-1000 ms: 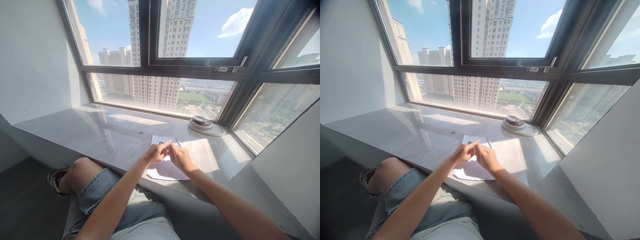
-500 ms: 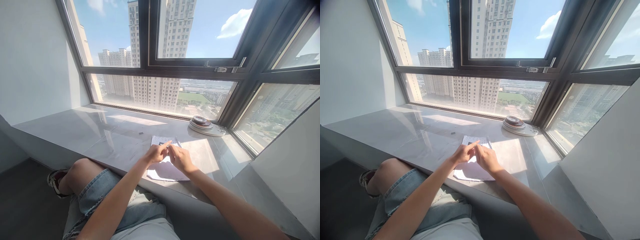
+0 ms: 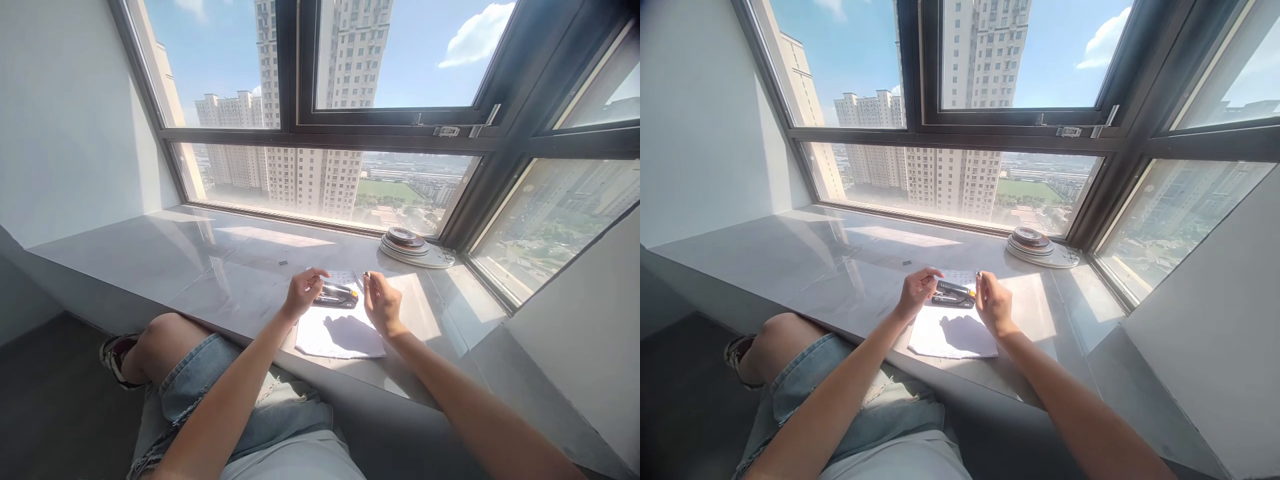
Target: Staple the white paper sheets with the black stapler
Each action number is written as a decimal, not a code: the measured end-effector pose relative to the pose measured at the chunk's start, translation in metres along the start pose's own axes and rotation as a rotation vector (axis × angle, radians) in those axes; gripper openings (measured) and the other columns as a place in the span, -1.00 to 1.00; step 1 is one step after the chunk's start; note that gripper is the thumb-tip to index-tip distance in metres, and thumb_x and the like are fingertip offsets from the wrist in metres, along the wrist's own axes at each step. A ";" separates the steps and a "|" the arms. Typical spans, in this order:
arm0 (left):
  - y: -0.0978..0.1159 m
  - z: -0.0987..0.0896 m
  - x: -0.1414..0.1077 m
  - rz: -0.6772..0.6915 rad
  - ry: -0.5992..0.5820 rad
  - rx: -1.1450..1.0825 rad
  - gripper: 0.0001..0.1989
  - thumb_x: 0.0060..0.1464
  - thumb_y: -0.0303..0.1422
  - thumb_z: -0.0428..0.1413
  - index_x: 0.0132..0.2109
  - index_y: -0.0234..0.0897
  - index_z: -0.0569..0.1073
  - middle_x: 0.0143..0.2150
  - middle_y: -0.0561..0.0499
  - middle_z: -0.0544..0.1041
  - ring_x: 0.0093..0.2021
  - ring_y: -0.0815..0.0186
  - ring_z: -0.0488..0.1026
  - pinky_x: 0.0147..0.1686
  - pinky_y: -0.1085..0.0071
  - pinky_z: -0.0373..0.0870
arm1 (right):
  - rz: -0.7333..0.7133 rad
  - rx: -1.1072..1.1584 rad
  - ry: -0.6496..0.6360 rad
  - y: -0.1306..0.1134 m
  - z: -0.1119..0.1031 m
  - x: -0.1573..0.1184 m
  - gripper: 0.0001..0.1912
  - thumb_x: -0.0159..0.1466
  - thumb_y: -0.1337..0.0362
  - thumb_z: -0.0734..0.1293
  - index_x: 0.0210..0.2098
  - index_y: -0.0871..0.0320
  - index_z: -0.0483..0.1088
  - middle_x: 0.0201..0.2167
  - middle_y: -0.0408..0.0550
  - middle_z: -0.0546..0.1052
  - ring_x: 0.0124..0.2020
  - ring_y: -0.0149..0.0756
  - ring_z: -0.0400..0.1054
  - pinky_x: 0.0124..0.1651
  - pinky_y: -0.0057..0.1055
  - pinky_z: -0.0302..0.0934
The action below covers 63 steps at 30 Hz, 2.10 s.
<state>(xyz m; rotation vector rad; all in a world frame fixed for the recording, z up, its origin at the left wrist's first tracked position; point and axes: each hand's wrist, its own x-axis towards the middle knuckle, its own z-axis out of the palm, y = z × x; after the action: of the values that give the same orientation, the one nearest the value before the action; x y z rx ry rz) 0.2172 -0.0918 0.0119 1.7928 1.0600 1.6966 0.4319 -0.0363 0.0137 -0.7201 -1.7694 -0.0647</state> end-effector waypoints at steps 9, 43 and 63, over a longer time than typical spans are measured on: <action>0.004 -0.001 0.001 -0.037 -0.015 -0.159 -0.78 0.27 -0.26 0.10 -0.25 -0.30 0.55 -0.65 0.19 0.27 -0.61 0.47 0.18 -0.50 0.49 0.23 | -0.027 0.010 -0.111 0.001 0.004 -0.002 -0.79 0.47 0.24 0.20 -0.28 0.13 0.37 -0.62 -0.26 0.29 -0.64 -0.49 0.11 -0.50 -0.54 0.02; -0.016 -0.003 -0.004 0.228 0.012 0.544 -0.66 0.35 -0.27 -0.08 -0.35 -0.23 0.48 -0.63 0.16 0.27 -0.62 0.45 0.19 -0.54 0.51 0.11 | 1.006 0.528 -0.301 0.095 0.001 0.011 -0.54 0.04 0.34 0.35 -0.03 0.19 0.48 -0.01 0.13 0.61 -0.32 -0.30 0.52 -0.37 -0.46 0.39; -0.015 -0.004 -0.004 0.223 0.028 0.456 -0.70 0.32 -0.29 -0.04 -0.26 -0.22 0.56 -0.64 0.18 0.25 -0.62 0.43 0.22 -0.53 0.50 0.16 | 0.175 -0.478 -0.673 0.106 0.013 0.002 -0.37 0.28 0.32 0.25 0.33 0.34 0.24 0.32 0.30 0.31 0.26 0.10 0.26 0.24 -0.14 0.18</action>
<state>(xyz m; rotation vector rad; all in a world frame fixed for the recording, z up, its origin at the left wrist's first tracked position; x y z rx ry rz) 0.2104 -0.0866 -0.0015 2.2452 1.3899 1.7074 0.4731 0.0551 -0.0220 -1.3561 -2.3503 -0.1420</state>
